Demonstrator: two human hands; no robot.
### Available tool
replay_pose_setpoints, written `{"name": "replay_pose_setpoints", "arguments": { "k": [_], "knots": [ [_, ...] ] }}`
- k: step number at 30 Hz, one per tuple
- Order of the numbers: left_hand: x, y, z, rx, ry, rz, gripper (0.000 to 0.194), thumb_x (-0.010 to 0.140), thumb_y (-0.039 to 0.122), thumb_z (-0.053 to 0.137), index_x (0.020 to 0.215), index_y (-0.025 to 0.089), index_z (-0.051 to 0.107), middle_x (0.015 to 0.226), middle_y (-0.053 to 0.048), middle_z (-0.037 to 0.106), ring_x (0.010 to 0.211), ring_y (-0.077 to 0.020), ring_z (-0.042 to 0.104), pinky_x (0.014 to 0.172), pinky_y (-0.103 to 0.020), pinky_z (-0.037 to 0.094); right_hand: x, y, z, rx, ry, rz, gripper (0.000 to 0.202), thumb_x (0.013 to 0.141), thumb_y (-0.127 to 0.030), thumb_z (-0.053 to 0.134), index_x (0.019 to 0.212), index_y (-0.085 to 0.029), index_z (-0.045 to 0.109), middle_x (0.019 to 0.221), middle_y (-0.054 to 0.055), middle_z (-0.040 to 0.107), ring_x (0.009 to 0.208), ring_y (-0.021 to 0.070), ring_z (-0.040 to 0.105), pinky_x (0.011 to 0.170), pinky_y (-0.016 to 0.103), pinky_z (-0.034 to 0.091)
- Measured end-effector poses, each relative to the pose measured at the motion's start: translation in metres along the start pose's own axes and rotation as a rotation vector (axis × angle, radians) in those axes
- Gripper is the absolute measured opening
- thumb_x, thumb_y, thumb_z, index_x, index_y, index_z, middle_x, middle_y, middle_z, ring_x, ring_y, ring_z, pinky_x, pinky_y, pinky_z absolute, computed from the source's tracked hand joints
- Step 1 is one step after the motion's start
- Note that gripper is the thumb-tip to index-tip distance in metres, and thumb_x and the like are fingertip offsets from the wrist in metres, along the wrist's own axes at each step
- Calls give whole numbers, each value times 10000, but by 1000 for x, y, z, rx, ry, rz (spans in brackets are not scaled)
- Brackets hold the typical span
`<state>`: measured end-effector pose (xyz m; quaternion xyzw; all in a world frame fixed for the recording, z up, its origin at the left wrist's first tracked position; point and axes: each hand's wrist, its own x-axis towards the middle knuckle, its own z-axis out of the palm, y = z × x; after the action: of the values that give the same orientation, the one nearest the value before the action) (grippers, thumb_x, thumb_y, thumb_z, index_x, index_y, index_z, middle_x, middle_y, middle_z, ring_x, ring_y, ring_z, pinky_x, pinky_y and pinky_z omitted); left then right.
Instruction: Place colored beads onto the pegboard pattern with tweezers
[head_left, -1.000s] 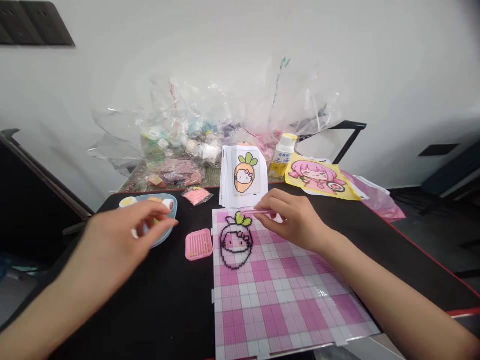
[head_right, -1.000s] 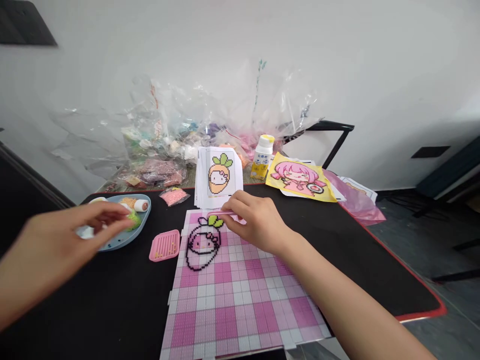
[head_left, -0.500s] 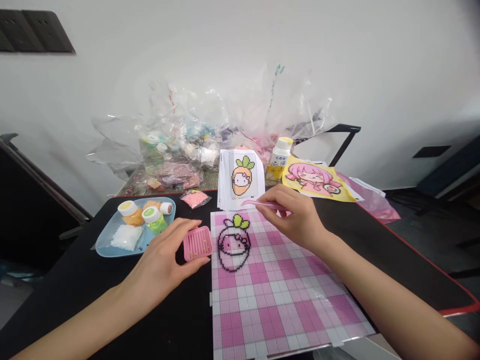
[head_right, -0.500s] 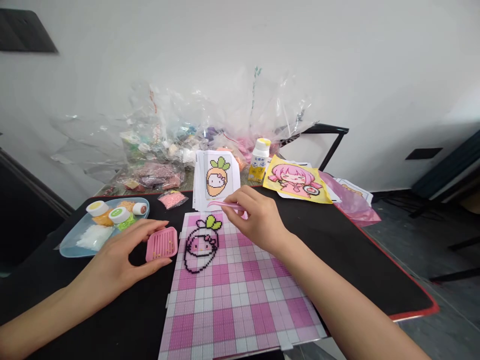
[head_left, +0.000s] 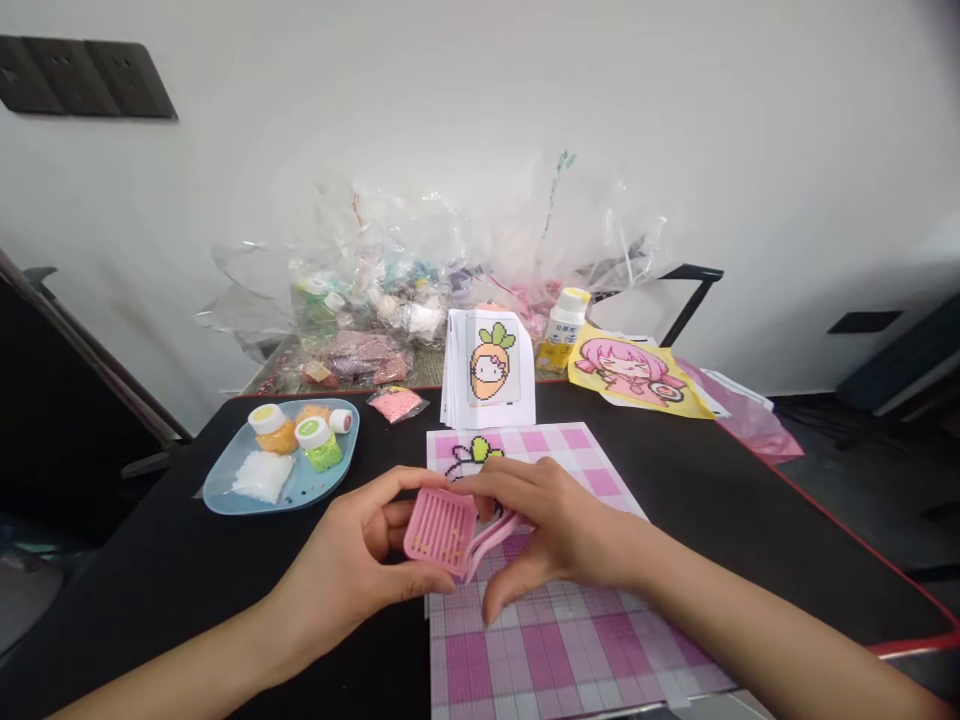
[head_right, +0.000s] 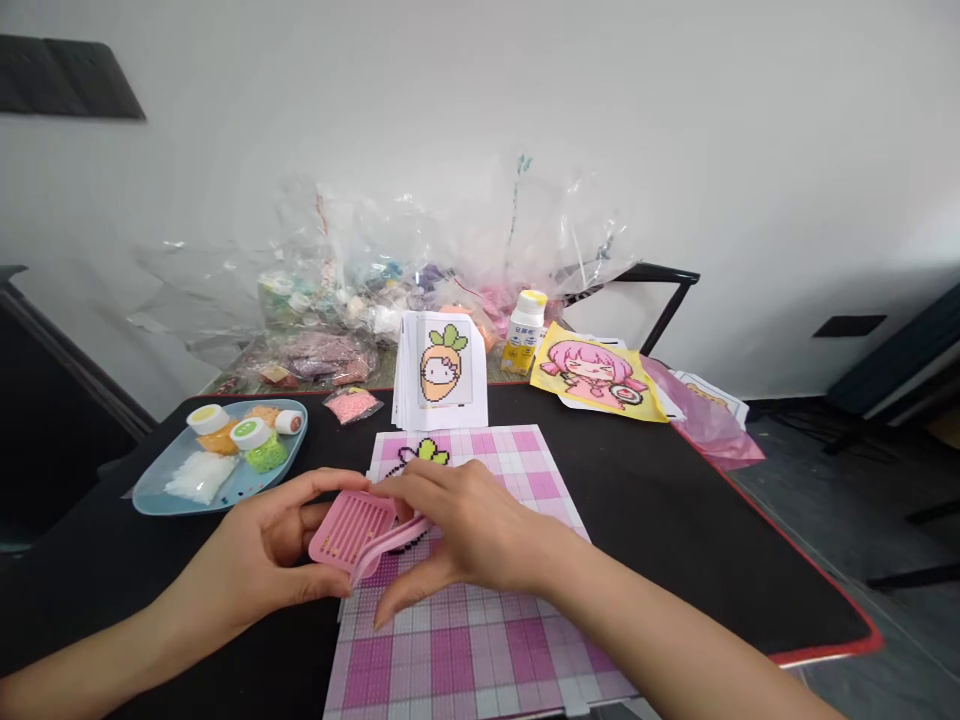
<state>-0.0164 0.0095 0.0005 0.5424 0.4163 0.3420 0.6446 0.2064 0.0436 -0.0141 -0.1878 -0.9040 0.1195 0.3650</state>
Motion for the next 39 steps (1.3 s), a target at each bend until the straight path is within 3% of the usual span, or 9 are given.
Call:
{"name": "replay_pose_setpoints", "arguments": {
  "k": [9, 12, 15, 18, 22, 26, 28, 31, 39],
  "knots": [
    [-7, 3, 11, -66, 51, 9, 544, 630, 188, 879, 1071, 232, 562, 856, 4, 748, 751, -135, 667, 684, -229, 513, 2, -6, 7, -78, 87, 72, 610, 824, -688, 558, 980, -107, 656, 713, 36, 617, 579, 116, 516, 475, 237, 342],
    [-4, 2, 8, -166, 33, 29, 602, 581, 175, 911, 1085, 245, 588, 1013, -4, 717, 820, -139, 669, 709, -229, 527, 3, -6, 8, -72, 120, 58, 550, 834, -641, 591, 955, -107, 647, 693, 29, 615, 569, 111, 515, 472, 232, 339],
    [-2, 3, 7, -288, -82, 34, 575, 631, 364, 884, 1134, 218, 646, 1098, -51, 694, 953, -182, 655, 825, -265, 526, 3, -5, 11, -69, 190, 22, 513, 814, -594, 651, 993, -113, 631, 698, 25, 629, 584, 115, 534, 486, 231, 362],
    [-1, 5, 9, -423, -181, -50, 487, 803, 572, 664, 1013, 135, 720, 960, -98, 717, 828, -186, 652, 788, -295, 535, 4, -5, 14, -84, 212, -4, 549, 788, -626, 661, 998, -121, 622, 702, 22, 631, 581, 113, 540, 477, 230, 359],
    [1, 5, 12, -496, -117, -154, 388, 893, 466, 606, 878, 101, 737, 817, -92, 704, 750, -176, 625, 714, -276, 531, 6, -8, 13, -149, 141, -16, 571, 812, -663, 603, 1010, -129, 616, 711, 17, 619, 588, 112, 541, 471, 234, 331],
    [4, 6, 9, -507, -8, -152, 385, 1002, 319, 388, 976, 93, 699, 769, -97, 703, 635, -172, 617, 583, -275, 512, 8, -10, 5, -157, 103, 34, 629, 875, -720, 404, 1084, -154, 581, 706, 5, 603, 562, 104, 531, 469, 218, 345],
    [5, 8, 6, -499, 31, -131, 412, 1015, 286, 295, 1035, 100, 662, 756, -110, 718, 621, -195, 646, 561, -292, 514, 7, -10, 1, -135, 80, 106, 530, 973, -618, 315, 1029, -151, 561, 675, -8, 590, 522, 92, 506, 471, 211, 358],
    [4, 9, 3, -451, -43, -118, 450, 1022, 327, 242, 1040, 93, 626, 717, -143, 734, 581, -209, 677, 599, -311, 523, 5, -9, -2, -181, 59, 111, 339, 1039, -384, 339, 947, -149, 565, 687, 4, 600, 518, 91, 499, 488, 214, 373],
    [2, 8, 4, -415, -58, -88, 391, 1022, 327, 265, 1064, 98, 579, 718, -128, 737, 588, -217, 699, 656, -336, 537, 2, -4, 1, -248, 73, 38, 207, 1011, -267, 432, 989, -135, 590, 765, 58, 676, 643, 131, 599, 577, 237, 439]
  ]
}}
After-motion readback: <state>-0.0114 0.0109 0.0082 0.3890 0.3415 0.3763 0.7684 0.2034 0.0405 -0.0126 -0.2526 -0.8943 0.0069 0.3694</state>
